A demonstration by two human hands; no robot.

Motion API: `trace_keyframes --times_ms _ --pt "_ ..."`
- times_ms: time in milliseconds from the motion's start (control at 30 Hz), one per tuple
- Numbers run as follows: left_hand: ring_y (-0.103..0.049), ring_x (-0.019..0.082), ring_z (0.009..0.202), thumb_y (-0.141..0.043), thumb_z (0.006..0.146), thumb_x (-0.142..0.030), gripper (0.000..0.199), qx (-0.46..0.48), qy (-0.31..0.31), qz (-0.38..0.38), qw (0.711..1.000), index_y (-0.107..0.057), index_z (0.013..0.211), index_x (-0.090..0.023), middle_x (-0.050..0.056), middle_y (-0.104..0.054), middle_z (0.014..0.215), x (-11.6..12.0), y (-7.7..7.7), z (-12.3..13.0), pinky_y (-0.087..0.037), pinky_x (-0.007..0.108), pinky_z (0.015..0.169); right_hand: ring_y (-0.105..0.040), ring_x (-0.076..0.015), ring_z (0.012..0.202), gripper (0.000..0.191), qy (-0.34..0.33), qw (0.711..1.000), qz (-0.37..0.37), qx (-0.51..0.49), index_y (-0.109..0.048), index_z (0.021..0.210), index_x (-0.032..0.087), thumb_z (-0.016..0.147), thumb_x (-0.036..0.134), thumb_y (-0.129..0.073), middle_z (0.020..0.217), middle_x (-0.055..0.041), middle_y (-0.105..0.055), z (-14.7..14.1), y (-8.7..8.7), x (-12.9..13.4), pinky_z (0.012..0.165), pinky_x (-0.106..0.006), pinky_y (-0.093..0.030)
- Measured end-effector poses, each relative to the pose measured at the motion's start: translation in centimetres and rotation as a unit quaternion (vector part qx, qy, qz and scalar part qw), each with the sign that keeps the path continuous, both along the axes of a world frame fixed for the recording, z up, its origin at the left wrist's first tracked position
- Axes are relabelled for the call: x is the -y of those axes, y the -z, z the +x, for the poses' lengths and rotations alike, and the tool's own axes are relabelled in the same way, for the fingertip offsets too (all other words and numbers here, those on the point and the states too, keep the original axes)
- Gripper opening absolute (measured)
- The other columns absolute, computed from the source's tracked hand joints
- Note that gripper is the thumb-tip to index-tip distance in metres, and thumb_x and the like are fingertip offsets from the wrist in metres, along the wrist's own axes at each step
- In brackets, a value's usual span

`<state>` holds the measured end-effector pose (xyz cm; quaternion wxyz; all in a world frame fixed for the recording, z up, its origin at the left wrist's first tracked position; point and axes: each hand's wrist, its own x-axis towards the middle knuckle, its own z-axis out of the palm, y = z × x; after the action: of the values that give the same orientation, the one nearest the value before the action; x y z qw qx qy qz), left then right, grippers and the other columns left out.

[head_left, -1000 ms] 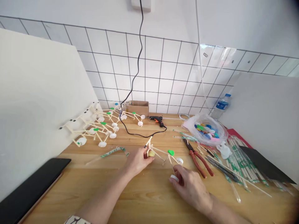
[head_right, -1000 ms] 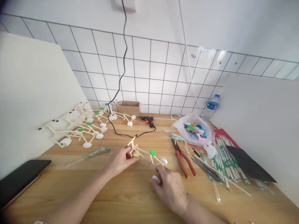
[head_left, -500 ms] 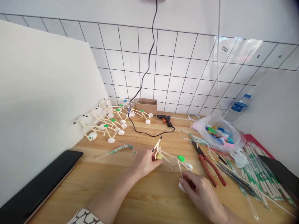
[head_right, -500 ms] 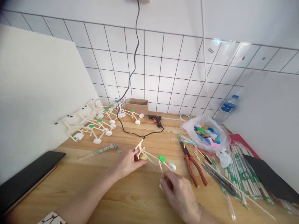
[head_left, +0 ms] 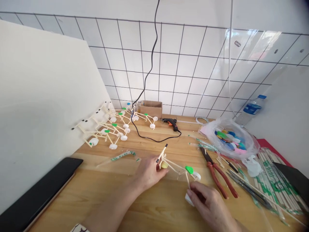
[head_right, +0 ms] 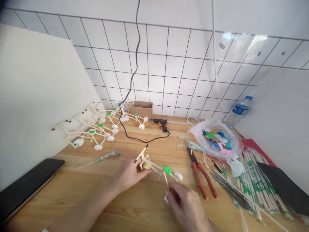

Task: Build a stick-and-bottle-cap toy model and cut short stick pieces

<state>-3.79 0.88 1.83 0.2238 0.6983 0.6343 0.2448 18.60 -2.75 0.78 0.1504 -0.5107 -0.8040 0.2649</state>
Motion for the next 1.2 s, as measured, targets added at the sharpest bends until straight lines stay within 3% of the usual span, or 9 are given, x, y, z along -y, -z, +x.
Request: trace_keyframes --times_ms 167,500,933,1067,1200 --pt "-0.056 0.015 0.06 -0.064 0.064 -0.029 0.017 0.024 -0.007 0.014 1.0 -0.064 0.079 -0.021 -0.001 -0.063 0.066 0.3 -0.6 0.3 -0.04 0.024 0.058 -0.047 -0.0115 0.054 0.032 0.0 1.0 -0.013 -0.007 -0.047 0.065 0.019 0.088 0.039 -0.036 0.058 0.001 -0.052 0.3 0.2 -0.2 0.051 -0.021 -0.034" --pt "-0.052 0.013 0.057 -0.066 0.063 -0.031 0.016 0.001 -0.012 0.015 1.0 -0.056 0.066 -0.019 -0.002 -0.056 0.06 0.1 0.6 0.4 -0.037 0.023 0.056 -0.046 -0.0113 0.052 0.03 0.011 1.0 0.014 0.021 -0.048 0.062 0.019 0.087 0.034 -0.039 0.056 0.0011 -0.051 0.9 0.5 -0.7 0.049 -0.021 -0.032" --pt "-0.055 0.015 0.059 -0.066 0.065 -0.04 0.024 0.021 -0.011 0.027 0.999 -0.057 0.072 -0.019 -0.002 -0.056 0.06 0.0 0.6 0.2 -0.038 0.025 0.056 -0.053 -0.0132 0.061 0.027 0.034 0.994 0.099 0.021 -0.05 0.064 0.019 0.087 0.024 -0.036 0.065 -0.0014 -0.058 0.2 -1.5 -1.0 0.057 -0.024 -0.034" --pt "-0.057 0.017 0.067 -0.069 0.062 -0.04 0.042 0.063 -0.007 0.052 0.997 -0.058 0.097 -0.019 0.0 -0.06 0.07 0.0 0.6 0.2 -0.043 0.026 0.062 -0.051 -0.0127 0.057 0.03 0.034 0.99 0.127 0.042 -0.049 0.061 0.019 0.087 0.027 -0.035 0.061 -0.001 -0.057 0.7 -3.1 -2.2 0.055 -0.023 -0.034" --pt "-0.057 0.018 0.073 -0.069 0.062 -0.041 0.067 0.069 -0.01 0.071 0.995 -0.047 0.12 -0.019 0.001 -0.06 0.078 0.0 0.9 0.1 -0.045 0.028 0.068 -0.049 -0.0129 0.055 0.032 0.062 0.981 0.167 0.08 -0.053 0.06 0.02 0.085 0.032 -0.038 0.058 -0.0007 -0.056 1.2 -5.8 -6.3 0.053 -0.023 -0.032"
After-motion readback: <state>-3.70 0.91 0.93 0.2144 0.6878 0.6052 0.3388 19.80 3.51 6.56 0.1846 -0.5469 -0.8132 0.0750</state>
